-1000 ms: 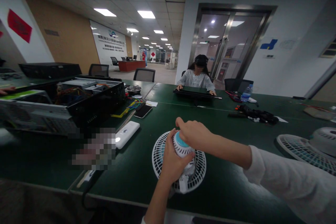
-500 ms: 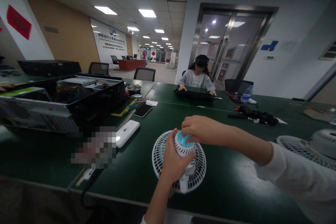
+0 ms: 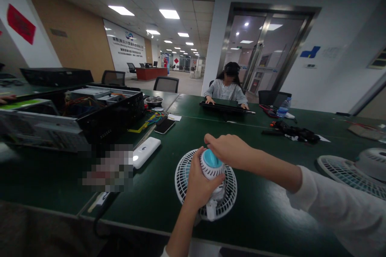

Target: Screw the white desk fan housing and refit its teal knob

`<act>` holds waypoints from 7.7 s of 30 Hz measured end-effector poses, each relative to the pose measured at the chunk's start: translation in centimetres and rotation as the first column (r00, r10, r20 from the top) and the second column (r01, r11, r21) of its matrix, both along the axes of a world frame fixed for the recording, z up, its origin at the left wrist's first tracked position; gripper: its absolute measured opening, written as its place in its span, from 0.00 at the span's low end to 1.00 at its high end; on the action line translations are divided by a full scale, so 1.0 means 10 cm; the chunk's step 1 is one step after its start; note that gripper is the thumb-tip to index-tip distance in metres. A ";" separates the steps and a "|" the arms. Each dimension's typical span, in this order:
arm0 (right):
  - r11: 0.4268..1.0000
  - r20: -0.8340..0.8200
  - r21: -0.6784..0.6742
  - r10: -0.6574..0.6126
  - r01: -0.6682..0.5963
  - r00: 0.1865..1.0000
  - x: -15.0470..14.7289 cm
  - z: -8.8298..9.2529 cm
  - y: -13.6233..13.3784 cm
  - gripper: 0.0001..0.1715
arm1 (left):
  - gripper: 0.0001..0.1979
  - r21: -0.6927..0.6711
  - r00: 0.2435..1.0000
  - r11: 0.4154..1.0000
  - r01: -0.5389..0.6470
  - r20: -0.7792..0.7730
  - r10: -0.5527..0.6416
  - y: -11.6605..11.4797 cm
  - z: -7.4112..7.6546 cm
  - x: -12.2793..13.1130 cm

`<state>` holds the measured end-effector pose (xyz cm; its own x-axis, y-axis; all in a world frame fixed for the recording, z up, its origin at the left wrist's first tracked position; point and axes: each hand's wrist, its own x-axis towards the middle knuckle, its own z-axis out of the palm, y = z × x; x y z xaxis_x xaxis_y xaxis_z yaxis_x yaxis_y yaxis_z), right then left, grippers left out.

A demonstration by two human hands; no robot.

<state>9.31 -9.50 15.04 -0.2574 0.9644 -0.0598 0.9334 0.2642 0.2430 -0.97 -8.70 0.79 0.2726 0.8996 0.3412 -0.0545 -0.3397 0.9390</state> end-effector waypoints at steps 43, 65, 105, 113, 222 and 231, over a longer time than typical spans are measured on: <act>0.879 0.070 -0.030 0.476 -0.475 0.877 0.25 0.11 0.01 0.16 | 0.38 0.025 1.000 1.000 -0.007 -0.002 0.007 0.02 -0.03 0.00; 0.913 0.106 -0.070 0.407 -0.402 0.907 0.06 0.14 0.02 0.13 | 0.37 0.046 1.000 0.999 -0.006 0.001 0.006 0.01 0.01 0.00; 0.999 0.064 -0.031 0.034 -0.032 0.997 -0.13 0.12 -0.02 0.16 | 0.38 0.069 1.000 0.997 -0.023 -0.009 0.024 -0.02 0.02 0.05; 0.997 0.041 -0.069 0.022 -0.020 0.999 -0.15 0.10 0.00 0.18 | 0.37 0.062 0.999 0.997 -0.035 -0.010 0.036 -0.05 0.05 0.06; 0.991 0.036 0.020 0.130 -0.131 0.991 0.05 -0.09 0.01 0.15 | 0.37 0.016 0.998 1.000 -0.006 -0.056 0.007 -0.03 0.07 -0.02; 0.998 0.006 0.041 0.047 -0.047 0.999 0.02 -0.12 0.01 0.17 | 0.36 0.028 0.999 1.000 0.004 -0.045 -0.003 -0.04 0.08 -0.03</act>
<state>9.55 -9.39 13.82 -0.3022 0.9530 -0.0217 0.9189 0.2973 0.2592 -1.24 -9.10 1.59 0.2914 0.8890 0.3533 -0.0136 -0.3655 0.9307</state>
